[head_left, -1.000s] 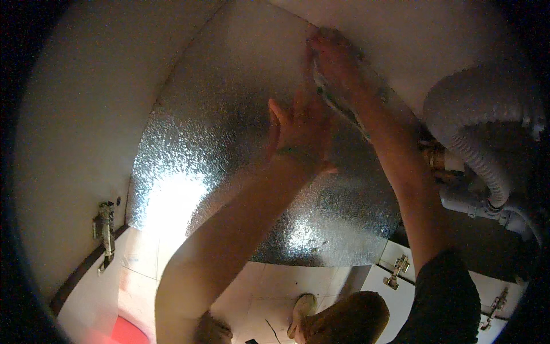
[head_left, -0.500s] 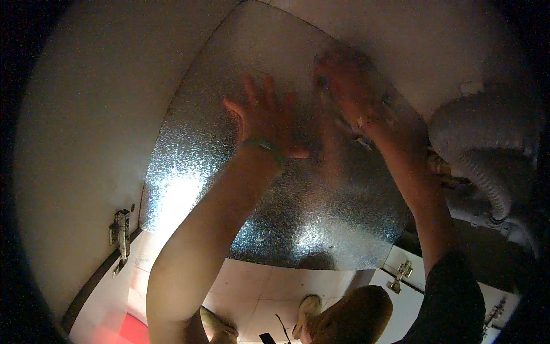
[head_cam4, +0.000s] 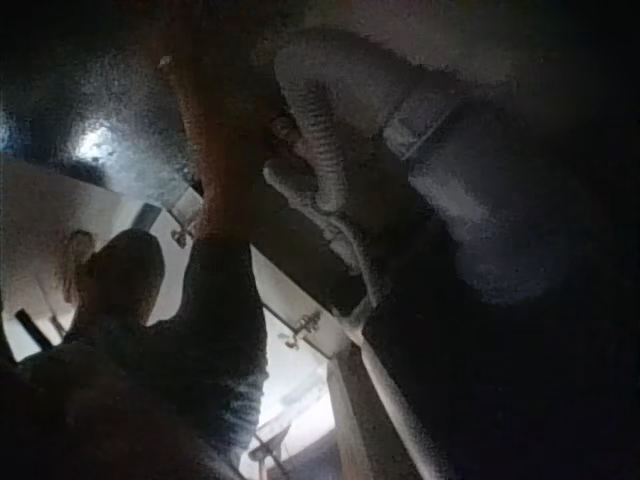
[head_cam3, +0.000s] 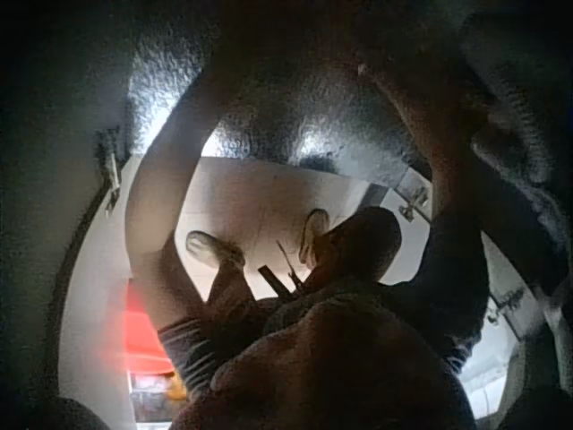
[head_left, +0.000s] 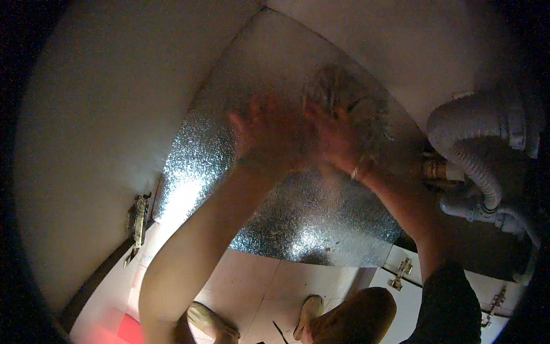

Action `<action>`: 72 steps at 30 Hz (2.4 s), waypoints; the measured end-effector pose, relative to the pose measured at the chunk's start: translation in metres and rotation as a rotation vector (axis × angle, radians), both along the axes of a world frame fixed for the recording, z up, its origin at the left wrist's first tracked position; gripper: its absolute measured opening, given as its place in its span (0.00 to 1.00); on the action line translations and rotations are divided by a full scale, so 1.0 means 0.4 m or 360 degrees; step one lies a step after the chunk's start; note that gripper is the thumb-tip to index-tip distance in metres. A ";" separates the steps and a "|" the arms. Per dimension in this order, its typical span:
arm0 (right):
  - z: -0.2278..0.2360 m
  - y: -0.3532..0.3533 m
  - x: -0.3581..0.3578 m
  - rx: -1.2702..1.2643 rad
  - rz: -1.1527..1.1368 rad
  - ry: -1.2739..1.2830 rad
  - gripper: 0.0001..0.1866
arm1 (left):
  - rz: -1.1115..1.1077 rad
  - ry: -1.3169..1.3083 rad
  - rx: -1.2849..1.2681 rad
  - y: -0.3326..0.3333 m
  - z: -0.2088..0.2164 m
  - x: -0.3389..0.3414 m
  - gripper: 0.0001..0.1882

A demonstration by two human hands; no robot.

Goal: The person squats in front of an open under-sink cabinet and wipes the interior surfaces with a cloth. They clean the bottom, sides, and back of the cabinet, maneuvering around the plumbing pipes and a silver foil liner.

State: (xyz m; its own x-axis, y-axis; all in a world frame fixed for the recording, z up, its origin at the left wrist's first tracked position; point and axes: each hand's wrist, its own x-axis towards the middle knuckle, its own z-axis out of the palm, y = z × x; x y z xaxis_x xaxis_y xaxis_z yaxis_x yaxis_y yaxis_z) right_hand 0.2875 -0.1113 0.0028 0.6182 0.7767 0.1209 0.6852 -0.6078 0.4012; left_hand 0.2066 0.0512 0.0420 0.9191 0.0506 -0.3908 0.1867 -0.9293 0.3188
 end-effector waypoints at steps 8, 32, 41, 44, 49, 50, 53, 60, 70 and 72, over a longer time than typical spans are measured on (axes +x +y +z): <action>-0.076 -0.002 0.465 0.0990 0.0049 0.0396 0.17 | -0.0112 -0.0288 0.0536 0.004 -0.053 -0.026 0.62; -0.001 0.211 0.383 0.0477 0.0328 0.0589 0.15 | -0.0075 -0.0321 0.0490 0.003 -0.120 -0.028 0.63; -0.048 0.239 0.044 0.0299 0.0444 0.0042 0.16 | 0.0046 -0.0362 0.0512 0.024 -0.143 -0.056 0.64; -0.036 0.225 0.164 -0.0084 0.0432 -0.0058 0.18 | -0.0070 -0.0169 0.0351 0.026 -0.042 -0.021 0.65; -0.071 0.358 0.406 -0.0006 0.0017 -0.0195 0.21 | -0.0107 -0.0356 0.0294 0.037 -0.064 0.023 0.65; -0.081 0.353 0.382 0.0028 0.0079 -0.0140 0.21 | -0.0084 -0.0391 0.0339 0.042 -0.073 0.021 0.65; -0.052 0.322 0.173 0.0356 0.0313 0.0147 0.23 | -0.0022 -0.0219 0.0334 0.077 -0.081 -0.001 0.64; -0.063 0.403 0.380 0.0080 -0.0210 0.0324 0.19 | -0.0046 -0.0268 0.0276 0.055 -0.052 0.032 0.58; 0.020 0.328 0.251 0.0256 0.0502 0.0048 0.17 | -0.0073 -0.0347 0.0247 0.048 -0.041 0.063 0.53; -0.030 0.373 0.318 0.0264 0.0363 0.0115 0.17 | -0.0058 -0.0274 0.0290 0.052 -0.074 0.059 0.53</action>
